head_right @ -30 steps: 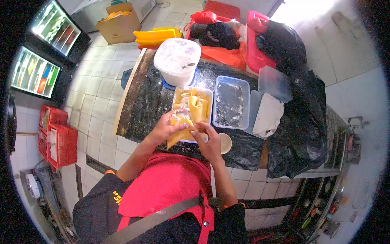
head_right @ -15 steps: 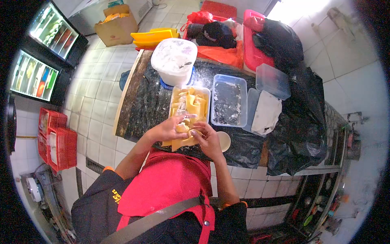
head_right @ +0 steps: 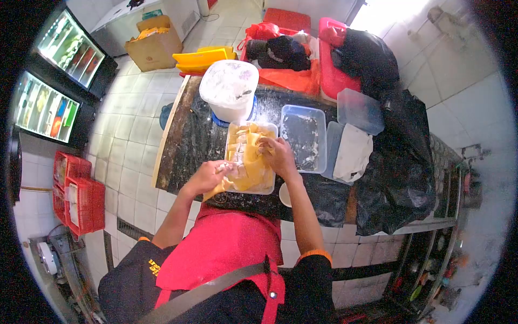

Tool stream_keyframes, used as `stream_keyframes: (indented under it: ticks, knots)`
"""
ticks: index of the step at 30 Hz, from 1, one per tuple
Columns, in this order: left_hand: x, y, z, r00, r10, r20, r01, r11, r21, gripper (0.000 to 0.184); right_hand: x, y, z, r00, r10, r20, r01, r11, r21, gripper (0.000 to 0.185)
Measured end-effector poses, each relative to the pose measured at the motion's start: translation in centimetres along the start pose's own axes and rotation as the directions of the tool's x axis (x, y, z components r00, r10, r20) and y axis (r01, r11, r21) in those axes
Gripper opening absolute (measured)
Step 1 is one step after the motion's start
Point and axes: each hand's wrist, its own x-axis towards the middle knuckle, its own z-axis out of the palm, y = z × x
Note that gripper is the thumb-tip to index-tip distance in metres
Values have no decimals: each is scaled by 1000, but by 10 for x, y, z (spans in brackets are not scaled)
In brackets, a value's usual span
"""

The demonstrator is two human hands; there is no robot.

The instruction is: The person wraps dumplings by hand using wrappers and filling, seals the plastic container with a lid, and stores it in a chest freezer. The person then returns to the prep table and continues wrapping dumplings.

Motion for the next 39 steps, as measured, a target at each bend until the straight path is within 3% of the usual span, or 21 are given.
stream_keyframes:
  ticks: [2,5,6,8,10,11,12,14,16,18,19,21,22,23,25,27,28,30,32,34,39]
  knots:
    - [4,0,11,984,176,-7,-176,984,20,34,0,-3,6,1000,21,-21,-20,998,57,27]
    - [16,8,20,983,184,27,-181,981,-74,38,-1,-1,16,992,-17,-122,32,992,119,27]
    - [18,9,22,981,190,36,-187,980,-71,38,-3,-6,16,973,-80,-219,79,997,-11,27]
    - [25,12,23,974,220,45,-168,847,-504,39,-8,-16,15,937,-151,-315,109,983,-148,27]
    - [31,8,20,958,273,90,-171,793,-585,42,-28,-47,0,929,296,-221,-216,920,326,28]
    - [32,10,20,954,291,69,-191,772,-607,44,-37,-55,-3,947,293,-134,-179,824,537,33]
    - [33,14,19,949,311,53,-210,749,-628,46,-44,-64,-9,941,302,-149,-181,827,532,33]
    - [32,27,18,921,384,55,-298,790,-536,47,-55,-81,-22,946,305,-115,-217,852,476,40]
    - [39,29,23,897,441,14,-419,862,-285,46,-61,-88,-33,919,390,-55,-335,849,409,47]
    - [41,35,32,874,483,41,-460,853,-248,45,-75,-76,-30,934,358,-14,-297,797,526,44]
    - [46,34,36,840,543,23,-536,835,-129,45,-78,-78,-32,911,404,-83,-311,806,503,40]
    - [45,47,51,880,473,50,-386,772,-505,43,-82,-81,-37,853,448,-270,-282,829,484,34]
    - [36,53,56,921,330,205,-15,558,-830,43,-86,-81,-38,813,442,-379,-233,844,484,31]
    - [45,19,66,932,324,161,-131,718,-684,43,-92,-80,-40,770,466,-436,-249,848,467,31]
    - [61,2,87,914,374,155,-255,829,-497,45,-104,-79,-42,714,519,-470,-222,804,551,30]
    - [58,29,103,977,6,215,169,600,-782,42,-116,-82,-51,659,564,-498,-273,796,540,30]
    - [54,42,109,965,34,261,186,614,-767,42,-123,-83,-53,644,594,-483,-319,781,537,30]
    - [46,61,117,954,-35,298,261,590,-764,38,-137,-73,-44,582,570,-580,-239,801,549,31]
    - [55,52,124,918,6,397,301,644,-704,35,-153,-74,-51,612,544,-574,-242,820,520,33]
    - [60,48,134,877,223,426,90,794,-601,35,-164,-77,-53,571,517,-637,-249,849,466,33]
    - [49,66,159,848,127,515,231,786,-574,36,-188,-80,-57,483,512,-710,-204,854,478,29]
